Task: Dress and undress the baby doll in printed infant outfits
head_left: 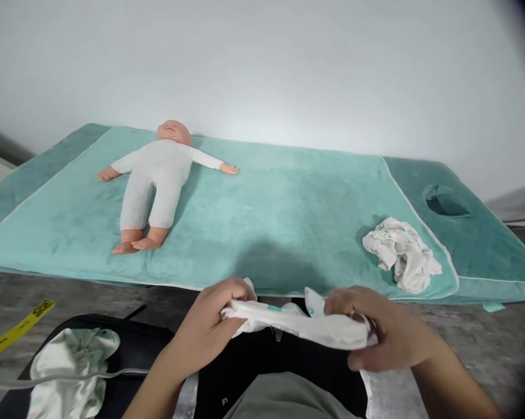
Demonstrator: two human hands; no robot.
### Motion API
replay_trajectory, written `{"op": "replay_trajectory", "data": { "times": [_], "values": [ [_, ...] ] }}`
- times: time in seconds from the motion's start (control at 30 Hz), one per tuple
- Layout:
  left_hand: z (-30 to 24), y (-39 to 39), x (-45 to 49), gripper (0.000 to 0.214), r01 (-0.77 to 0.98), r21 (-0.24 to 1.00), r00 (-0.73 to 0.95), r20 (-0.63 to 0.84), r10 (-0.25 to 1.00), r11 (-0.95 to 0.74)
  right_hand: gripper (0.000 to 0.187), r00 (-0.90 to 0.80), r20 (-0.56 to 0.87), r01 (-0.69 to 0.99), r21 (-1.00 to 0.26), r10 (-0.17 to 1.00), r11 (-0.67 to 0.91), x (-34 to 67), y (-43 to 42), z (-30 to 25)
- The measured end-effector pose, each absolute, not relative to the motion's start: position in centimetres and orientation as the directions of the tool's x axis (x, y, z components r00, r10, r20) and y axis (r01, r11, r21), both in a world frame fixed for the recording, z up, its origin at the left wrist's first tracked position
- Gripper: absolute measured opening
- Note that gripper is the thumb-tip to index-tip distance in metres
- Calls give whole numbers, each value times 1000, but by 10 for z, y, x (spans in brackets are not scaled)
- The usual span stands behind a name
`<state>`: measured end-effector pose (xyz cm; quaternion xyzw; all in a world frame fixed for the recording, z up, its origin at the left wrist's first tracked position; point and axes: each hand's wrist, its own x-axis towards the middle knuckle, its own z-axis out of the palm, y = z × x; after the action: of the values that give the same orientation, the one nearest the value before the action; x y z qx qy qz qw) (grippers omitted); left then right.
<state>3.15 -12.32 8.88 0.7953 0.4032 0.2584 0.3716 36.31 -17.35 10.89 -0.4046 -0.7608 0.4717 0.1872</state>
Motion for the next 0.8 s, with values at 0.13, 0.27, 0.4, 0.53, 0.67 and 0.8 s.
{"op": "replay_trajectory", "data": {
  "times": [0.13, 0.27, 0.4, 0.53, 0.67, 0.8],
  "values": [
    [83, -124, 31, 18, 581, 578, 422, 390, 819, -574, 40, -564, -213, 443, -893, 798, 75, 353, -179, 102],
    [73, -111, 26, 20, 836, 323, 363, 281, 888, -444, 23, -287, -209, 715, -696, 935, 64, 359, -169, 80],
    [74, -103, 17, 11, 768, 497, 552, -197, 810, -403, 15, -96, -114, 785, -620, 989, 5, 387, -162, 63],
    [78, -97, 9, 19, 623, 724, 657, -277, 701, -297, 19, -11, -42, 714, -699, 999, -21, 402, -158, 67],
    [69, -58, 19, 28, 698, 611, 526, -83, 846, -374, 25, 105, 76, 749, -662, 992, -29, 400, -127, 82],
    [54, 19, 57, 37, 929, 227, 294, 22, 955, -292, 33, 156, -30, 880, -449, 987, -153, 400, -66, 85]
  ]
}}
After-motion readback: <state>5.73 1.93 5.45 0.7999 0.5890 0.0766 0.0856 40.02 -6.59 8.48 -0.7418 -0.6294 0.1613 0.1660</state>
